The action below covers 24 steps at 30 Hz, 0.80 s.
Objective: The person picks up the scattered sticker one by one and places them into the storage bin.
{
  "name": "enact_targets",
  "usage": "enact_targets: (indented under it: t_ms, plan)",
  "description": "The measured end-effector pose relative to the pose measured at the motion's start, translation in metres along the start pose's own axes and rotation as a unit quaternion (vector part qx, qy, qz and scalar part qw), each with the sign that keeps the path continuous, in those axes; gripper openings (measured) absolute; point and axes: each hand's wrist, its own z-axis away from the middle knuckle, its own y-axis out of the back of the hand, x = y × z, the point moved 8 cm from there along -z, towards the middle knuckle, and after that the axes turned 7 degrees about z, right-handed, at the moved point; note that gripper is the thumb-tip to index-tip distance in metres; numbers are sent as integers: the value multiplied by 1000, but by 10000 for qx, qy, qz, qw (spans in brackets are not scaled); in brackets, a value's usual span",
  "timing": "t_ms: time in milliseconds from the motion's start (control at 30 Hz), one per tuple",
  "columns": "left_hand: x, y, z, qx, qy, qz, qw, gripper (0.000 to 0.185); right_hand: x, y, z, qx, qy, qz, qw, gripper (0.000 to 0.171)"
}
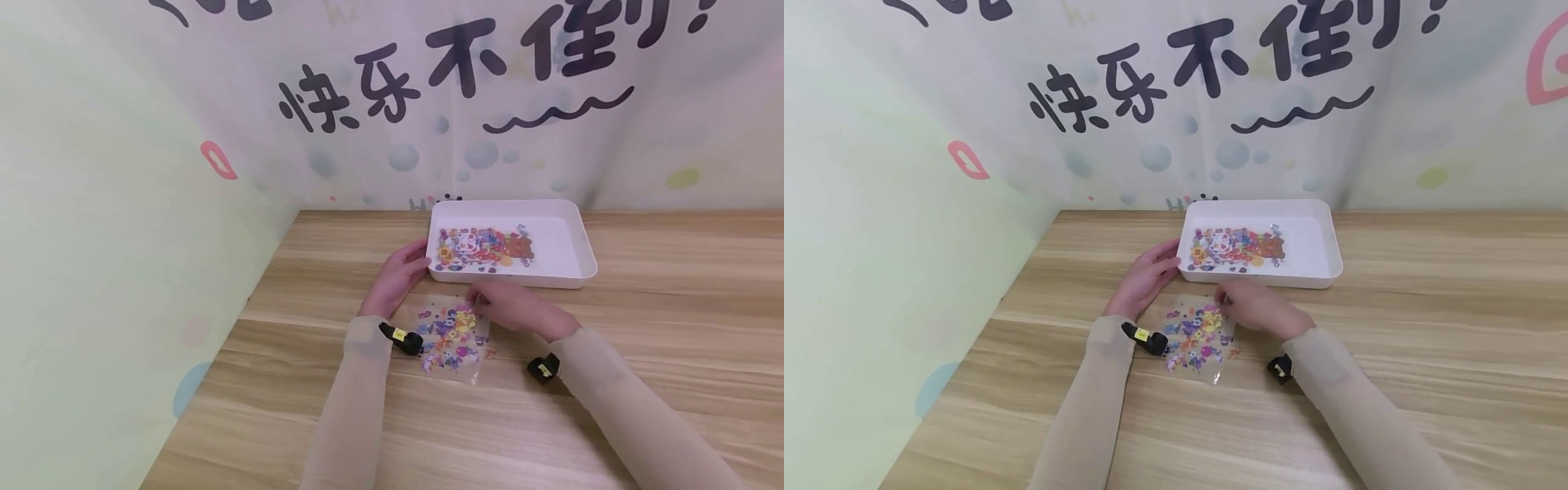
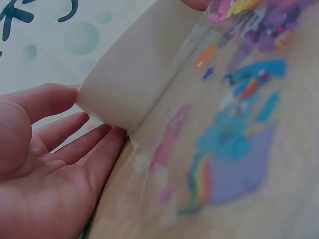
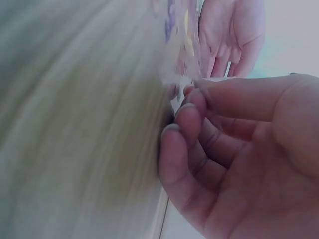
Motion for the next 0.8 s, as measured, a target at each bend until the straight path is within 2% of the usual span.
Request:
enact_targets:
  t_ms: [167,300,567,800]
  plan:
    - [0,-1,-1,-52,-60,120,9999,48,5,1,-1,17,128,-179,9998,13]
    - [2,-2,0,-85,-90,170,9998,48,12,1,-2,-53,0,-286,9996,13]
    - [13,-11,10,-242,72,90,9996,51,19,-2,-3,-240,-21,-773,9967,13]
    - [12,-10,9,-203,74,47,9998,50,25,-2,-4,-362,-5,-943,9949,13]
